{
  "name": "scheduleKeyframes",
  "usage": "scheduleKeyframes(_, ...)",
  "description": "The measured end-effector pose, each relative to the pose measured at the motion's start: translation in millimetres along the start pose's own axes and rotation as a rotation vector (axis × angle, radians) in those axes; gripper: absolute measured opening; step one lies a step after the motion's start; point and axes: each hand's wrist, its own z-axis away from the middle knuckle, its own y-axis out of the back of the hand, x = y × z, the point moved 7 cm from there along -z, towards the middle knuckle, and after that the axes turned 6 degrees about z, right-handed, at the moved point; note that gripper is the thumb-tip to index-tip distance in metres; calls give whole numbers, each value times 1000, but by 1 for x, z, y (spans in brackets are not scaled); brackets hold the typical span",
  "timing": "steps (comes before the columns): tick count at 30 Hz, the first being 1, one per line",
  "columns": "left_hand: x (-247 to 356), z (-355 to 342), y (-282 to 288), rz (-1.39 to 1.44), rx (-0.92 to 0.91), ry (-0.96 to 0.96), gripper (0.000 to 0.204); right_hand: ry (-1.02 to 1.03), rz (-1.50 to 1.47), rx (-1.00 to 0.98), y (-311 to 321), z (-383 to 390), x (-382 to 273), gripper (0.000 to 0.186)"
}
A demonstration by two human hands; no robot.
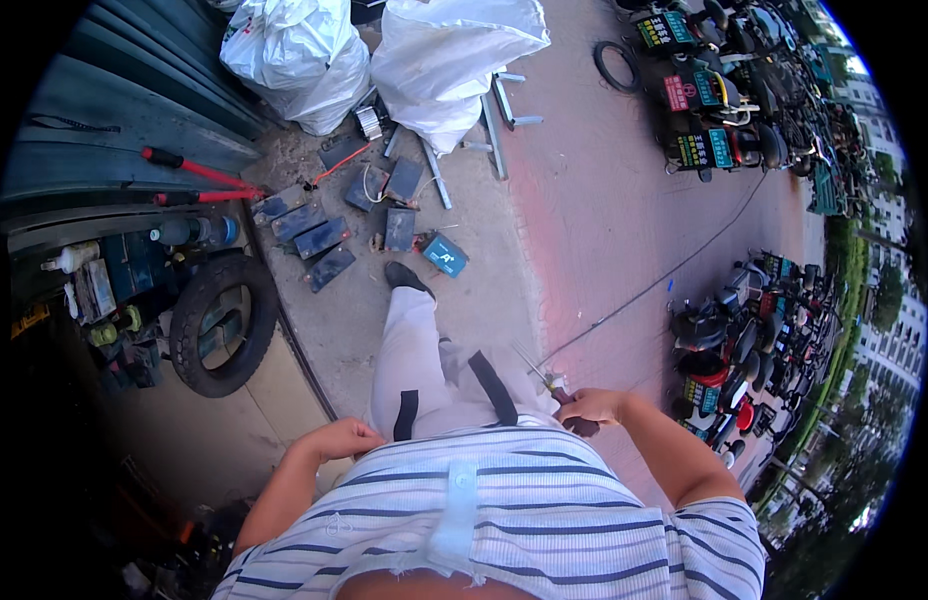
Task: The person is squatting on the ground in a workshop, using a metal tool to scrape and clean the terminals of several lead-acid batteries. They also use a screwdriver to tighten connections on the battery terminals.
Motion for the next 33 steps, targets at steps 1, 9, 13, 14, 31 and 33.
scheduleKeyframes(1,1,-1,0,14,-30,26,28,0,59,-13,5,3,-17,32)
scheduleKeyframes(9,28,-40,-8,-51,-245,212,30,65,148,199,44,-53,-131,34)
scheduleKeyframes(13,71,-96,15,132,-182,142,31,195,321,304,87,-95,-174,36)
scheduleKeyframes(14,80,-110,25,141,-87,128,31,223,348,321,99,-108,-182,35)
scheduleKeyframes(31,176,-436,250,2,589,-274,22,394,234,323,190,-341,-268,33)
scheduleKeyframes(33,197,-450,304,-147,814,-498,26,432,192,333,198,-372,-296,33)
